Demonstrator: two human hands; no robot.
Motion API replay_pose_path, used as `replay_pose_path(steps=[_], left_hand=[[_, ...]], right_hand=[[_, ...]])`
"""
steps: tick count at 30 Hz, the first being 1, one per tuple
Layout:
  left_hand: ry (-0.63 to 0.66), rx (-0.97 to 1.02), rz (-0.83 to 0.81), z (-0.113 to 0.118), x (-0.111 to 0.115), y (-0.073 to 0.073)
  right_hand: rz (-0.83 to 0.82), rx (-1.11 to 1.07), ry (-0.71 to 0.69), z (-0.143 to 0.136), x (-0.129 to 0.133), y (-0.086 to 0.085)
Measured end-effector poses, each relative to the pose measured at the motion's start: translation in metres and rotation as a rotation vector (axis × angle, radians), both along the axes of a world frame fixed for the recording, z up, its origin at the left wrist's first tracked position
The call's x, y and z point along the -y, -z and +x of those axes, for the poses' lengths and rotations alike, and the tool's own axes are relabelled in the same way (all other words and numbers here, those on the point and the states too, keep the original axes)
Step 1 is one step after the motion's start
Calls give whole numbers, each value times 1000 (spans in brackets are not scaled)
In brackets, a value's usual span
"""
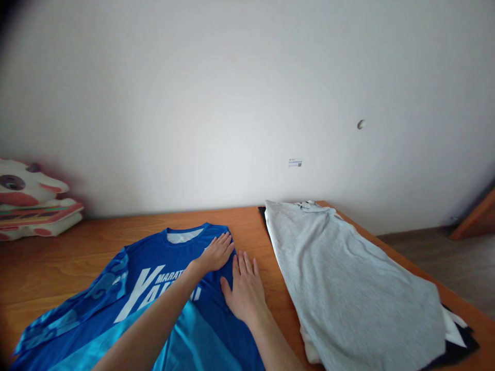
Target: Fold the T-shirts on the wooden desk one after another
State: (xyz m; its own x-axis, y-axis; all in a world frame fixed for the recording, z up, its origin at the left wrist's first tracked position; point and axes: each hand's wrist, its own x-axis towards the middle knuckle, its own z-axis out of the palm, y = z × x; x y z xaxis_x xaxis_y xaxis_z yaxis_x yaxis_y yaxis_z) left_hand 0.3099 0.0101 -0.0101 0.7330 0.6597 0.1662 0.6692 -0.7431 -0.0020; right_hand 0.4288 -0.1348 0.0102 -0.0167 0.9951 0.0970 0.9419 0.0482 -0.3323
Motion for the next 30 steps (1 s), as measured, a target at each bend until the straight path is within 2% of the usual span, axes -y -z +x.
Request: replay_pose_path(steps=[3,6,10,13,16,19,23,30], left_hand=[[-78,25,-5,6,-20,1],[-130,55,-15,7,-30,6],[-173,102,-24,6,-30,5],[-193,140,-7,5,-25,-5],[-143,148,7,10,-14,-17],[-72,125,-5,19,-3,-20],[-13,79,-29,24,3,-11],[37,118,-43,13,-9,0]], right_hand=[[6,-13,-3,0,0,1],[12,-35,3,0,0,2],[11,-38,8,0,0,3],[-1,-29,9,0,0,0],[-15,-17,11,-1,1,-3],[-11,-3,7,-1,2,-5],[-6,3,3,-2,3,-5],[-35,-12,-19,-1,8,-9]])
